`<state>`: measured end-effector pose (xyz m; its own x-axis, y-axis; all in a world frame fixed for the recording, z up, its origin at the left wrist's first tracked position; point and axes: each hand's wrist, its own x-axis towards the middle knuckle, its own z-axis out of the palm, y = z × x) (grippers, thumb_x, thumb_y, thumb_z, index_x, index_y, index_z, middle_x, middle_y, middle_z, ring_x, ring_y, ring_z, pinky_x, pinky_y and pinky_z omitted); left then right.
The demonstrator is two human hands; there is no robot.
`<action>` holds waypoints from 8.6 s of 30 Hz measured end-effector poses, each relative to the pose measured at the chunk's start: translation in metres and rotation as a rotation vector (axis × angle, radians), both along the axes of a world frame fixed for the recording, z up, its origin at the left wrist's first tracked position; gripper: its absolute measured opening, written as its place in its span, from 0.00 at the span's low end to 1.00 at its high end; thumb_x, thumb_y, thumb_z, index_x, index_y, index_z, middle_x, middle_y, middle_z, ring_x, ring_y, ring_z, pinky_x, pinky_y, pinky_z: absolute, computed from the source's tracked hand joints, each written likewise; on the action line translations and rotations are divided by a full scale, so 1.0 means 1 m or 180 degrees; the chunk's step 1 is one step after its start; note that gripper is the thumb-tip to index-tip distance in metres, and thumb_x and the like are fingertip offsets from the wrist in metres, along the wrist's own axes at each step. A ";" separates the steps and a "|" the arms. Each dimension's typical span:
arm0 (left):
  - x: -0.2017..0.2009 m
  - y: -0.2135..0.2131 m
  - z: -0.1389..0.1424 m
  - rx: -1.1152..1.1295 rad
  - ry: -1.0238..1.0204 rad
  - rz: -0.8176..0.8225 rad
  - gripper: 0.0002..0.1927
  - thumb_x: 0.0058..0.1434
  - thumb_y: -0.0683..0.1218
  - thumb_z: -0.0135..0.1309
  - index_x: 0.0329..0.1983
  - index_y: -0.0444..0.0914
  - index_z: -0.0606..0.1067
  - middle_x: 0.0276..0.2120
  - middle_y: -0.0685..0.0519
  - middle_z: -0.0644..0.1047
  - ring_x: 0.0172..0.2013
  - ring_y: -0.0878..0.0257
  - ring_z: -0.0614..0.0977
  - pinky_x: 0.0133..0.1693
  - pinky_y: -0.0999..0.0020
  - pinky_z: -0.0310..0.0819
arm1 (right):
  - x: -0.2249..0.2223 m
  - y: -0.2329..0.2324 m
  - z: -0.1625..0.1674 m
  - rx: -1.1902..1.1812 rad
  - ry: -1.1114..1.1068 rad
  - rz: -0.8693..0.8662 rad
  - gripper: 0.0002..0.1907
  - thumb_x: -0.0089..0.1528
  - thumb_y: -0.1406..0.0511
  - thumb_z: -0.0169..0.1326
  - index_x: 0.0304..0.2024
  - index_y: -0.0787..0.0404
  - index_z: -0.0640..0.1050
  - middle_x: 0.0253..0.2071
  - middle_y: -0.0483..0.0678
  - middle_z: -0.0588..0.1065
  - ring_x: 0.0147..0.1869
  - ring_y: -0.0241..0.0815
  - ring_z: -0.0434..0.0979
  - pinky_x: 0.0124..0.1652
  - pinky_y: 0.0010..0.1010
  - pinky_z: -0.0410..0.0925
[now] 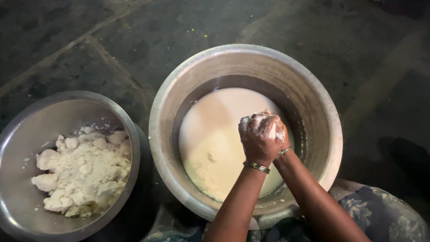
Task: The person kneads and washes a white dough-like mass in a large metal bowl filled with milky water. They repeatedly squeeze the mass to extract starch into the water, then transfer the firmer residue into a second metal bowl beside them.
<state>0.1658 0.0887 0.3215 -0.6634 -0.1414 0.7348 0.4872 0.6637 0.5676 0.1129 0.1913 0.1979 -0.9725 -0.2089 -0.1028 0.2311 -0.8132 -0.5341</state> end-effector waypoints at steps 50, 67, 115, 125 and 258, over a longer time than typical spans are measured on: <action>0.002 0.000 -0.003 0.0081 -0.0017 -0.0079 0.07 0.57 0.45 0.58 0.39 0.42 0.78 0.38 0.52 0.78 0.43 0.52 0.79 0.50 0.52 0.70 | 0.008 0.000 0.019 0.0009 -0.0454 0.0043 0.12 0.70 0.59 0.50 0.38 0.59 0.77 0.35 0.48 0.78 0.37 0.42 0.79 0.39 0.34 0.74; -0.002 0.002 -0.005 0.0815 -0.0613 -0.0041 0.19 0.65 0.56 0.56 0.51 0.40 0.78 0.50 0.48 0.80 0.54 0.48 0.78 0.60 0.52 0.69 | 0.001 0.002 0.038 -0.0003 -0.0525 0.0218 0.13 0.70 0.57 0.51 0.43 0.59 0.76 0.38 0.48 0.78 0.40 0.44 0.79 0.42 0.36 0.75; -0.044 -0.012 -0.064 0.3684 -0.1173 -0.0691 0.15 0.67 0.51 0.54 0.50 0.38 0.78 0.48 0.51 0.80 0.49 0.58 0.79 0.53 0.60 0.73 | -0.003 -0.012 0.056 0.1531 -0.1296 -0.0037 0.24 0.67 0.45 0.52 0.37 0.59 0.76 0.27 0.46 0.72 0.29 0.44 0.72 0.29 0.38 0.69; -0.046 -0.060 -0.099 0.6144 -0.1536 -0.2174 0.20 0.73 0.59 0.43 0.46 0.38 0.75 0.40 0.47 0.79 0.41 0.55 0.81 0.47 0.57 0.78 | 0.030 -0.049 0.127 0.4781 0.1359 0.0005 0.25 0.68 0.50 0.44 0.54 0.60 0.80 0.47 0.59 0.79 0.50 0.59 0.77 0.51 0.43 0.68; 0.005 -0.016 -0.007 -0.0871 -0.0372 0.0427 0.17 0.66 0.42 0.55 0.56 0.48 0.82 0.42 0.51 0.80 0.43 0.51 0.80 0.47 0.52 0.75 | 0.003 -0.053 -0.012 -0.0360 -0.0376 0.0052 0.10 0.76 0.60 0.50 0.47 0.60 0.75 0.41 0.46 0.76 0.44 0.38 0.78 0.45 0.30 0.73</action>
<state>0.1705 0.0732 0.3143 -0.7344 -0.0410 0.6775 0.3271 0.8532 0.4062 0.1160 0.1378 0.1856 -0.9514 -0.2413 -0.1912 0.3006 -0.8622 -0.4077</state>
